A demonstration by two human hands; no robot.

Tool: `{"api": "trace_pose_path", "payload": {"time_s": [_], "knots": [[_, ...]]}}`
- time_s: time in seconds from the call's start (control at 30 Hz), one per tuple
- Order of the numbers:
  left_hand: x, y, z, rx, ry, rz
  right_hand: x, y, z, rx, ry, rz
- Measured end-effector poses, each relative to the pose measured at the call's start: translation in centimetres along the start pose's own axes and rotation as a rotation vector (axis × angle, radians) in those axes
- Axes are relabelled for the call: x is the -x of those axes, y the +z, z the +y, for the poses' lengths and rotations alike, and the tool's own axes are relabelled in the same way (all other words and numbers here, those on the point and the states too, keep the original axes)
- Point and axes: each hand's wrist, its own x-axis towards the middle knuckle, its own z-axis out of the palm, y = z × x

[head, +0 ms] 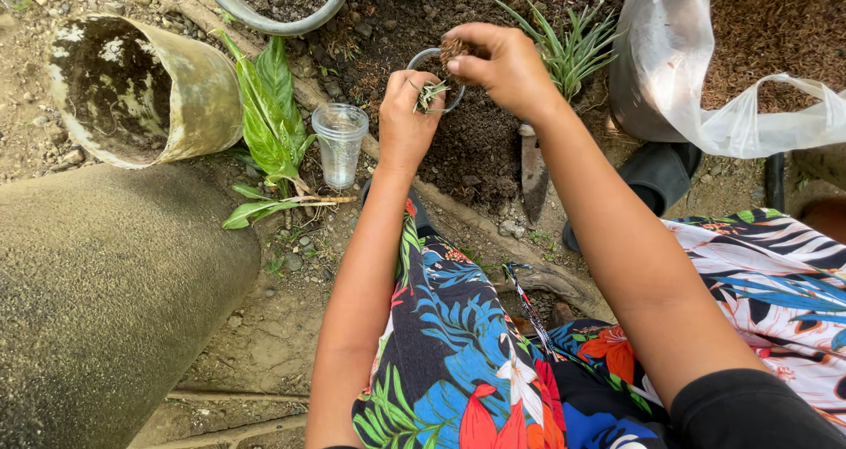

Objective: The person pots a small plant into a plastic cup. They first separate several plant sprigs by hand, then place a sprig into a small clear plastic cup and add soil from a pile on the ground around the plant base to secure it.

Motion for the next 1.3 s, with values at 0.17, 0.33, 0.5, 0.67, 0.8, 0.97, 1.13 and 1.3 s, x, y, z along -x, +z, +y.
{"api": "trace_pose_path", "payload": {"time_s": [0.17,0.33,0.5,0.67,0.8,0.97,1.13,1.3], "knots": [[0.3,0.0,-0.3,0.041,-0.021,-0.022,0.1,1.3,-0.8,0.316,-0.268,0.038],[0.4,0.1,-0.4,0.032,0.019,0.006,0.3,2.1,-1.4,0.452,-0.357,0.031],[0.5,0.1,-0.4,0.033,-0.007,-0.011,0.5,2.2,-1.6,0.486,-0.346,0.005],[0.5,0.1,-0.3,0.041,-0.011,-0.023,0.4,1.9,-1.5,0.47,-0.33,0.004],[0.4,0.1,-0.2,0.016,-0.013,-0.032,0.3,1.8,-1.2,0.463,-0.352,0.009],[0.2,0.0,0.3,-0.013,-0.032,-0.041,0.1,1.8,-0.9,0.462,-0.353,0.011],[0.1,0.0,0.7,-0.071,-0.08,-0.104,0.1,2.1,-1.2,0.515,-0.295,0.001],[0.2,-0.1,0.6,-0.072,-0.048,-0.085,0.3,2.1,-1.3,0.541,-0.228,-0.006]]}}
